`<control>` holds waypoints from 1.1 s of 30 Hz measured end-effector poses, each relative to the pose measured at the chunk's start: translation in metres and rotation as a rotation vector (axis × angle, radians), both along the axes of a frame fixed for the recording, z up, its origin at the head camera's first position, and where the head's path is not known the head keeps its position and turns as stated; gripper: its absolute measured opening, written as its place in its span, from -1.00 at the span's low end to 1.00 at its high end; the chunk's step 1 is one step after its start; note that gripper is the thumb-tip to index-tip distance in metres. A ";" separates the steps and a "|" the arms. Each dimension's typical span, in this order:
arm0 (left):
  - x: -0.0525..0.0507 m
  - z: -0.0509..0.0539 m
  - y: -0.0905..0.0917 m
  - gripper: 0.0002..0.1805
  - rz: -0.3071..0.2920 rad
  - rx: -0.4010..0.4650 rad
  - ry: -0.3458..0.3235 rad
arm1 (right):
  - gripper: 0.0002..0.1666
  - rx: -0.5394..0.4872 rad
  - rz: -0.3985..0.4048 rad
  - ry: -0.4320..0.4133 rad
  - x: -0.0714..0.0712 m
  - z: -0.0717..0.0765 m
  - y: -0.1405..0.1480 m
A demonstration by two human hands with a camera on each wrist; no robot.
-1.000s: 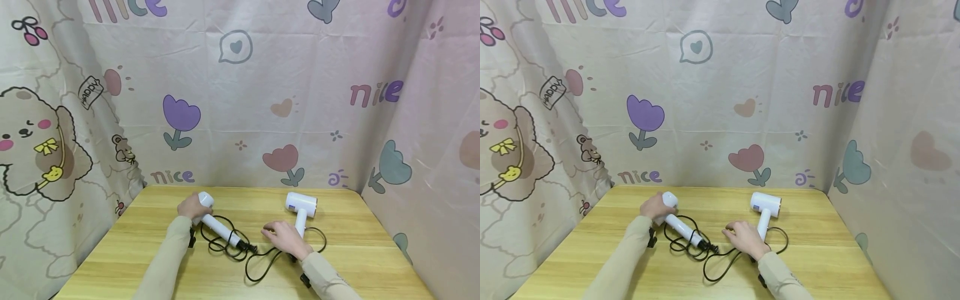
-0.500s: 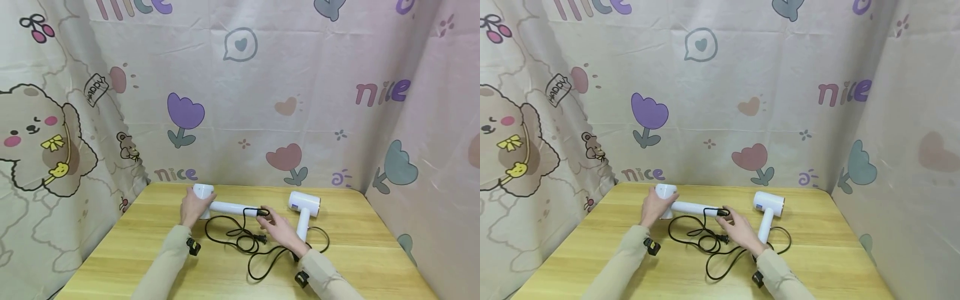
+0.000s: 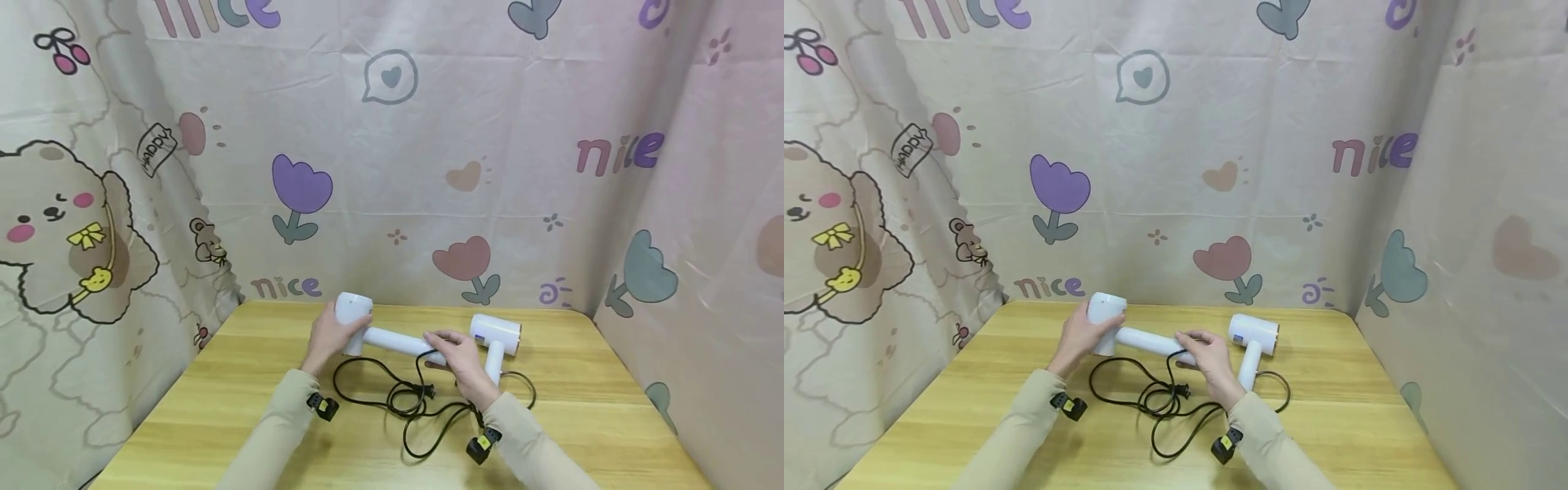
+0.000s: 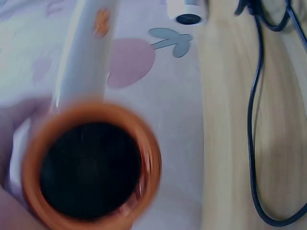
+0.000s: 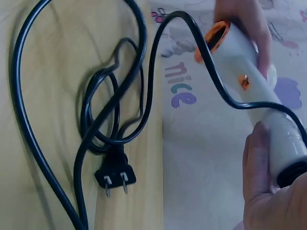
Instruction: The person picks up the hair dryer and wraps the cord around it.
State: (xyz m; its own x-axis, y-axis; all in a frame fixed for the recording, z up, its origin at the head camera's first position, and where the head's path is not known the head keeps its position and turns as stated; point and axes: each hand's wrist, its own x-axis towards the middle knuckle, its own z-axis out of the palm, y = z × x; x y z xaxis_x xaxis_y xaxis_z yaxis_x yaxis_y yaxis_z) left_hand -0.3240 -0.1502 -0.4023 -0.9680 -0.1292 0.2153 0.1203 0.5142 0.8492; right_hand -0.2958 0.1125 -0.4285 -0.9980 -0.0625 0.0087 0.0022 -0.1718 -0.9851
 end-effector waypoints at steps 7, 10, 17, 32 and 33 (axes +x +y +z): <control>-0.006 -0.016 -0.014 -0.25 -0.243 0.412 -0.211 | -0.47 0.023 0.008 -0.014 -0.005 0.004 0.010; -0.006 -0.022 -0.014 -0.29 -0.234 0.440 -0.197 | -0.37 -0.012 0.014 -0.010 -0.007 0.005 0.011; -0.006 -0.019 -0.015 -0.31 -0.197 0.415 -0.118 | -0.06 -0.185 0.205 -0.062 -0.011 0.000 0.023; -0.004 -0.011 -0.026 -0.28 -0.243 0.446 -0.128 | -0.20 -0.093 0.753 -0.295 -0.015 0.001 0.037; -0.004 -0.011 -0.027 -0.27 -0.245 0.443 -0.135 | -0.26 -0.083 0.755 -0.292 -0.015 0.002 0.038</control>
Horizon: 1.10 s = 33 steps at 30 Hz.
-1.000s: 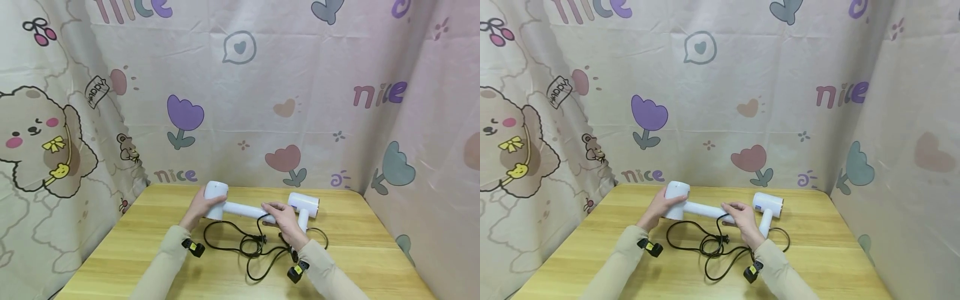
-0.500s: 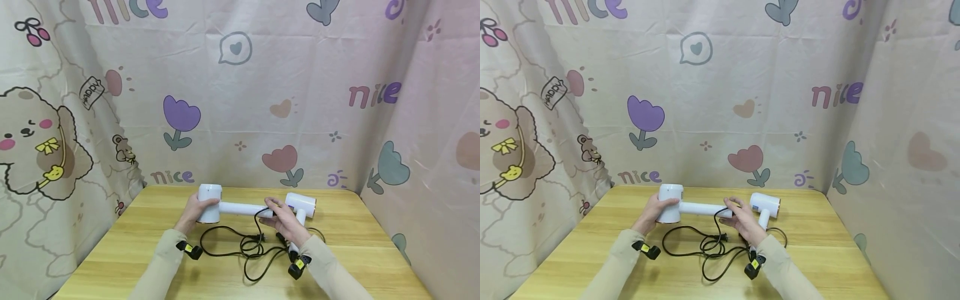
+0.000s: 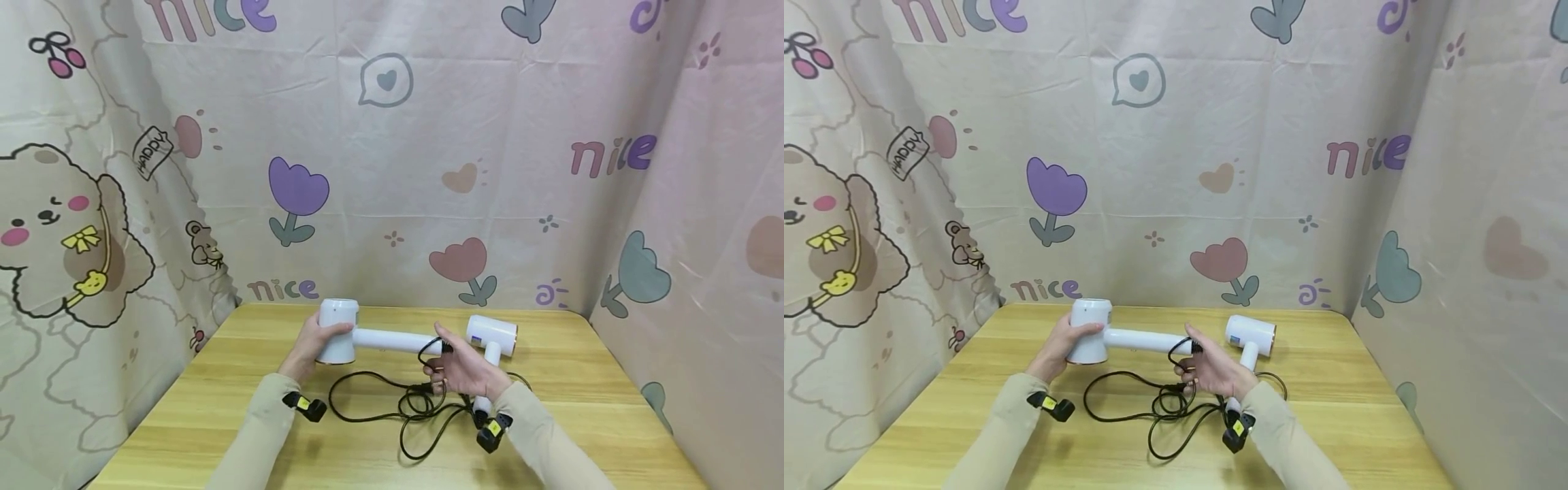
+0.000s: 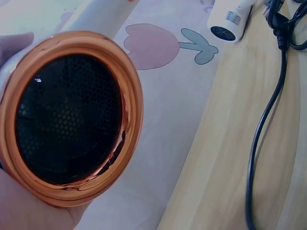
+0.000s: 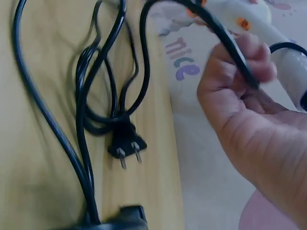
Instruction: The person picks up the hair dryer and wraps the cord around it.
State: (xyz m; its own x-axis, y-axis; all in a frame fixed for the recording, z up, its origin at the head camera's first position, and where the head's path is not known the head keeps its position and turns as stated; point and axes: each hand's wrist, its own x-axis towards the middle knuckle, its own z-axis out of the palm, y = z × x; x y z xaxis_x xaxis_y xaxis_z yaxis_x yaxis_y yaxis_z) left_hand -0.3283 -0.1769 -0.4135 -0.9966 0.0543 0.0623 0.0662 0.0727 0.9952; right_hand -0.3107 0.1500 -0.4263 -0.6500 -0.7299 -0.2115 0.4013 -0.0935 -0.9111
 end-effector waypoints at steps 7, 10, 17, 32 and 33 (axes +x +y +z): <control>-0.001 -0.003 -0.007 -0.26 -0.025 -0.003 -0.053 | -0.45 0.182 -0.112 0.161 -0.001 0.005 0.004; 0.000 -0.004 -0.009 -0.26 -0.029 -0.005 -0.070 | -0.37 0.300 -0.161 0.317 -0.003 0.007 0.005; 0.000 -0.004 -0.015 -0.25 -0.081 -0.029 -0.094 | -0.42 0.656 -0.191 0.849 -0.006 0.019 0.005; 0.003 -0.003 -0.019 -0.24 -0.103 -0.123 -0.066 | -0.37 0.890 -0.061 1.513 0.000 0.034 -0.009; 0.003 -0.003 -0.018 -0.25 -0.094 -0.125 -0.062 | -0.38 0.891 -0.076 1.548 0.001 0.033 -0.010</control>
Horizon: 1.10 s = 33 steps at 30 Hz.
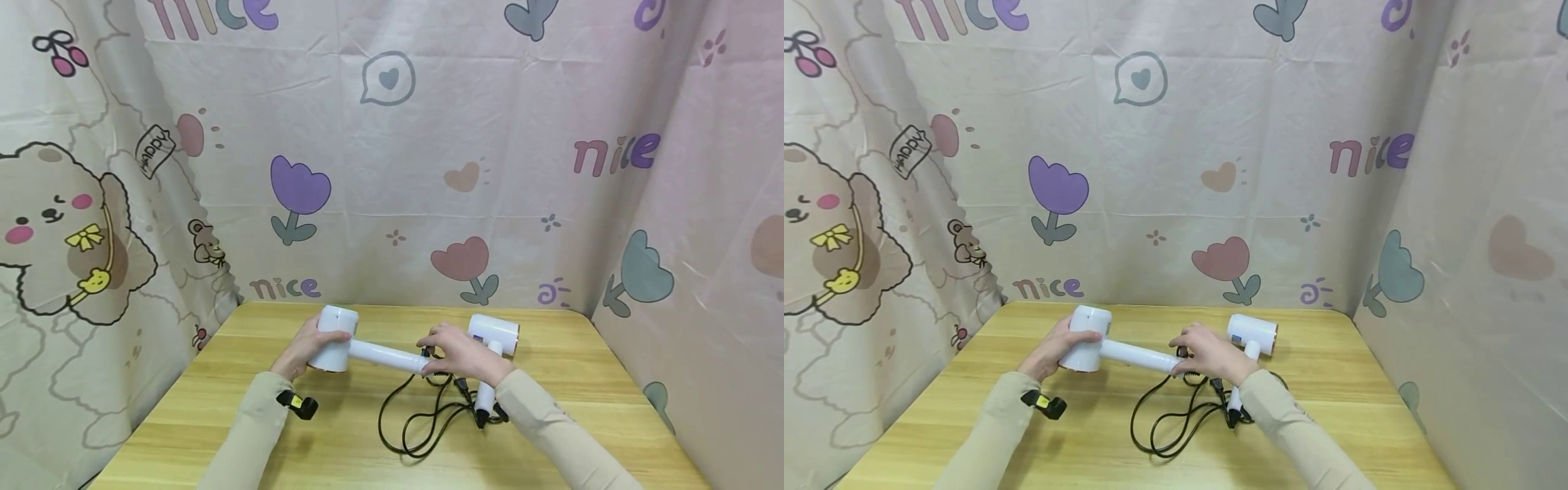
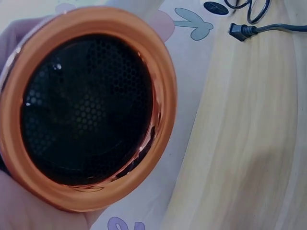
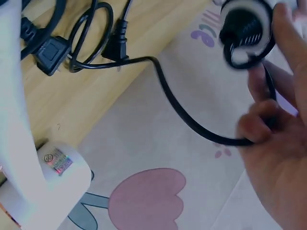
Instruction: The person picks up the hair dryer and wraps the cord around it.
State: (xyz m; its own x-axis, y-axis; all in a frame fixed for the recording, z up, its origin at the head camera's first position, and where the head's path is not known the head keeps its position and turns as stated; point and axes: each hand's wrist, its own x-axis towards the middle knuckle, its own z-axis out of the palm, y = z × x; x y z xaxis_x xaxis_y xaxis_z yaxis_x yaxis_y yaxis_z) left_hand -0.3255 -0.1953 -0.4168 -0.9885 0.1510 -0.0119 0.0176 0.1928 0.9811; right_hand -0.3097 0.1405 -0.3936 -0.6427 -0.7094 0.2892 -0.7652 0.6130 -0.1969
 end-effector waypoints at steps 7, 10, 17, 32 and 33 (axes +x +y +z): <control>0.001 -0.006 0.004 -0.23 0.099 0.030 -0.003 | -0.46 -0.067 -0.074 0.191 0.004 -0.006 -0.001; 0.002 -0.007 0.007 -0.21 0.131 0.057 -0.003 | -0.55 -0.093 -0.138 0.267 0.004 -0.010 -0.002; 0.003 -0.010 0.018 -0.25 0.206 0.116 0.005 | -0.68 -0.204 -0.220 0.472 0.003 -0.024 -0.007; 0.006 -0.014 0.035 -0.21 0.357 0.223 0.023 | -0.83 -0.432 -0.346 0.575 0.001 -0.042 -0.018; 0.006 -0.014 0.036 -0.20 0.362 0.229 0.022 | -0.83 -0.462 -0.353 0.553 0.001 -0.042 -0.018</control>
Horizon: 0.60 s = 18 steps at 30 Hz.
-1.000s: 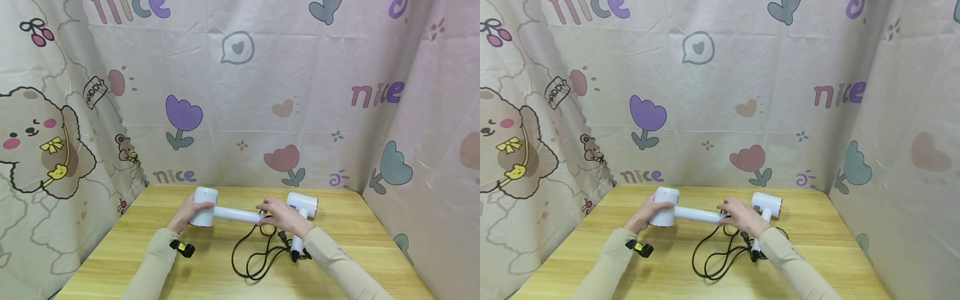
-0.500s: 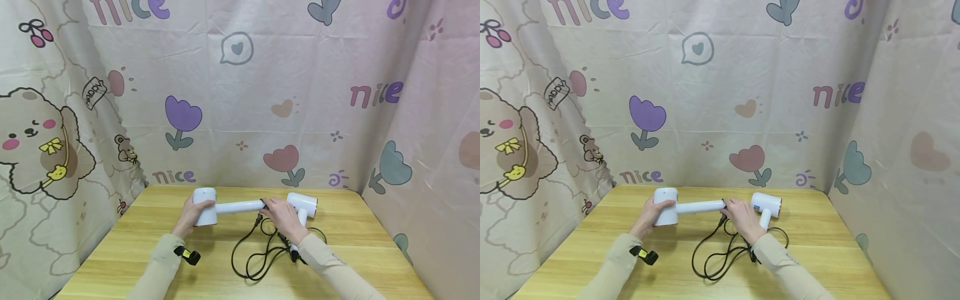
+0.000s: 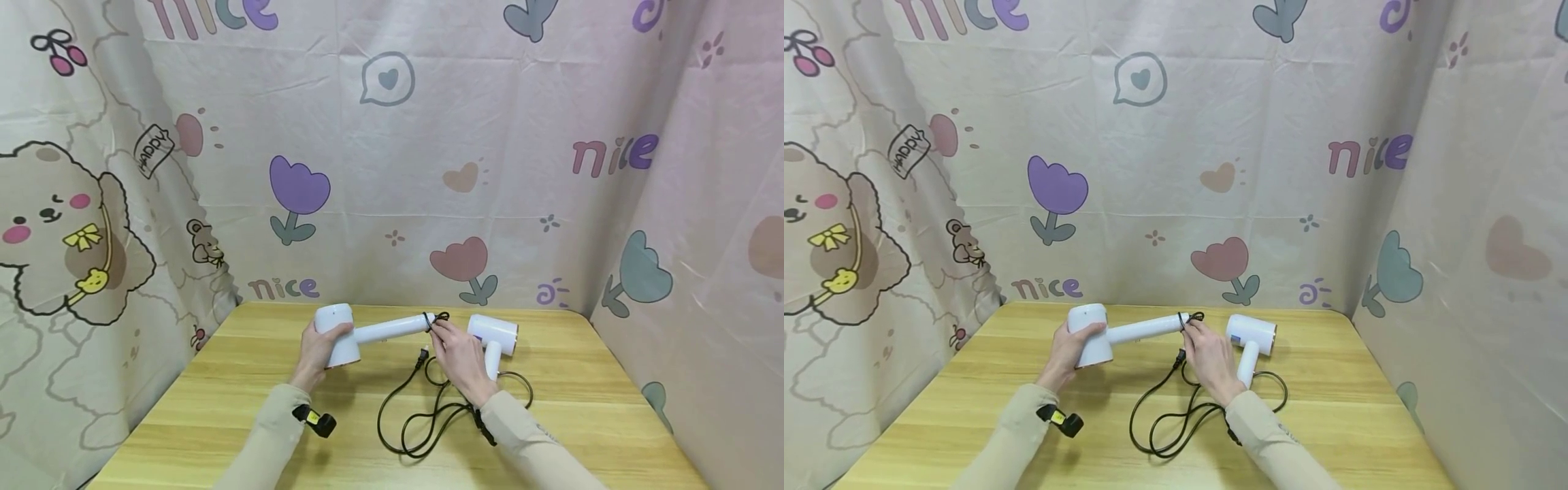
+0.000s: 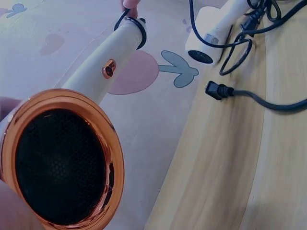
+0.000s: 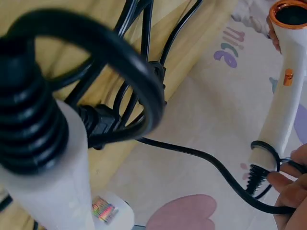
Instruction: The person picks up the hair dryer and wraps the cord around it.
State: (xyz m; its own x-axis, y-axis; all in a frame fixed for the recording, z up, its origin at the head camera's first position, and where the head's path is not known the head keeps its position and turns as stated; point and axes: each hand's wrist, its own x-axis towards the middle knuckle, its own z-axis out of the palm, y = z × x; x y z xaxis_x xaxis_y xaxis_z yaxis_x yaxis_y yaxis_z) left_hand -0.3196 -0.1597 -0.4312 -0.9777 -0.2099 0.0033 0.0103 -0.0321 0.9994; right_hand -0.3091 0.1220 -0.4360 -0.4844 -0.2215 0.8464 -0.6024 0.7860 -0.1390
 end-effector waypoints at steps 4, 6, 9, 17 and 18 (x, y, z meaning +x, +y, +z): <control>0.001 0.001 0.003 -0.23 0.027 0.037 -0.009 | -0.84 -0.194 0.035 -0.139 0.000 0.000 -0.003; 0.002 0.001 0.003 -0.25 0.031 0.057 -0.020 | -0.83 -0.316 0.063 -0.271 0.003 0.001 -0.005; 0.002 0.002 0.004 -0.26 0.024 0.083 -0.030 | -0.76 -0.493 0.117 -0.501 0.007 0.006 -0.007; 0.001 0.002 0.001 -0.25 -0.008 0.061 -0.019 | -0.60 -0.736 0.272 -0.914 0.010 0.016 -0.008; 0.001 0.002 0.001 -0.25 -0.013 0.059 -0.017 | -0.57 -0.745 0.283 -0.936 0.010 0.016 -0.007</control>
State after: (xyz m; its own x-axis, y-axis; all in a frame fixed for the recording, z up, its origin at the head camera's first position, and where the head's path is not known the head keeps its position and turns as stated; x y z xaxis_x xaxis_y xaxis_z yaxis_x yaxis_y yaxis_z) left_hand -0.3183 -0.1585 -0.4288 -0.9801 -0.1969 -0.0252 -0.0074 -0.0907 0.9959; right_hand -0.2993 0.1147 -0.4200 -0.9862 -0.0289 0.1629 -0.1655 0.1870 -0.9683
